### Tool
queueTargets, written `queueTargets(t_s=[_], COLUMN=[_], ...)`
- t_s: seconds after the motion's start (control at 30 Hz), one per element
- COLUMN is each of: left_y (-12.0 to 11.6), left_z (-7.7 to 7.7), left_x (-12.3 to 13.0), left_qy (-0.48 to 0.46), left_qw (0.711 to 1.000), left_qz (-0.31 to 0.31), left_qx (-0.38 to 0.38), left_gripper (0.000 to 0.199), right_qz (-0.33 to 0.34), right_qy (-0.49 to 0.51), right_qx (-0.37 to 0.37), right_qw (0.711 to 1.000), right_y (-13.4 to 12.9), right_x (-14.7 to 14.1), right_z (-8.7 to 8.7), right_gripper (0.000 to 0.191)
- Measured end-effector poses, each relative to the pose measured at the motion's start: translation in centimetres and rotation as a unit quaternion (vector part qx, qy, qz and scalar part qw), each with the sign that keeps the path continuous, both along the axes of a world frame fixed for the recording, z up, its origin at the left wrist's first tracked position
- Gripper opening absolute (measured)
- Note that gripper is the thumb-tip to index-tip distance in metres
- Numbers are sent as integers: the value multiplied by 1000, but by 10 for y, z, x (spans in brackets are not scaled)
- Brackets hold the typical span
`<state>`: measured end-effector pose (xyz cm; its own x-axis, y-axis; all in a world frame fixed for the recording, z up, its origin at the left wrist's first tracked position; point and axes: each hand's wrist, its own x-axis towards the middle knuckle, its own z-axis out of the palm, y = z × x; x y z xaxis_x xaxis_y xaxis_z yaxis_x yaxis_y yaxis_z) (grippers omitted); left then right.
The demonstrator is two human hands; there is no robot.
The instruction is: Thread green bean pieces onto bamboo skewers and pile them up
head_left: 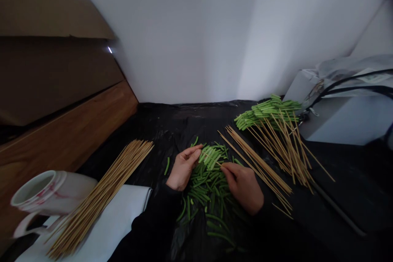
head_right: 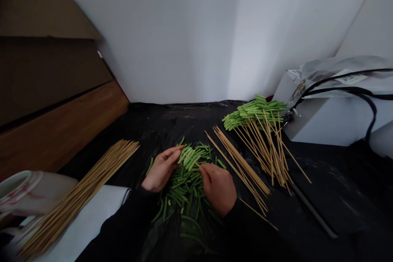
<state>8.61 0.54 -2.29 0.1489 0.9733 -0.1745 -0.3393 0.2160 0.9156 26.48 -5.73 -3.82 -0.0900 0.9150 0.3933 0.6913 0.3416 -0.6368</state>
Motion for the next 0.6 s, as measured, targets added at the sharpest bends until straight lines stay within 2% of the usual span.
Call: queueTargets(t_s=[0.23, 0.47, 0.6], left_y=[-2, -5, -1], left_z=[1, 1, 2], left_x=[0, 3, 1], left_qy=[21, 48, 32], left_qw=[1000, 998, 999], left_qz=[-13, -51, -11], left_qx=[-6, 8, 7], left_gripper=[31, 34, 37], right_qz=[0, 2, 4], right_qy=[10, -6, -48], right_qx=[-1, 9, 13], right_qw=[1000, 1000, 999], right_y=[-1, -1, -2], right_x=[-1, -1, 1], right_z=[1, 1, 1], right_gripper=[26, 25, 25])
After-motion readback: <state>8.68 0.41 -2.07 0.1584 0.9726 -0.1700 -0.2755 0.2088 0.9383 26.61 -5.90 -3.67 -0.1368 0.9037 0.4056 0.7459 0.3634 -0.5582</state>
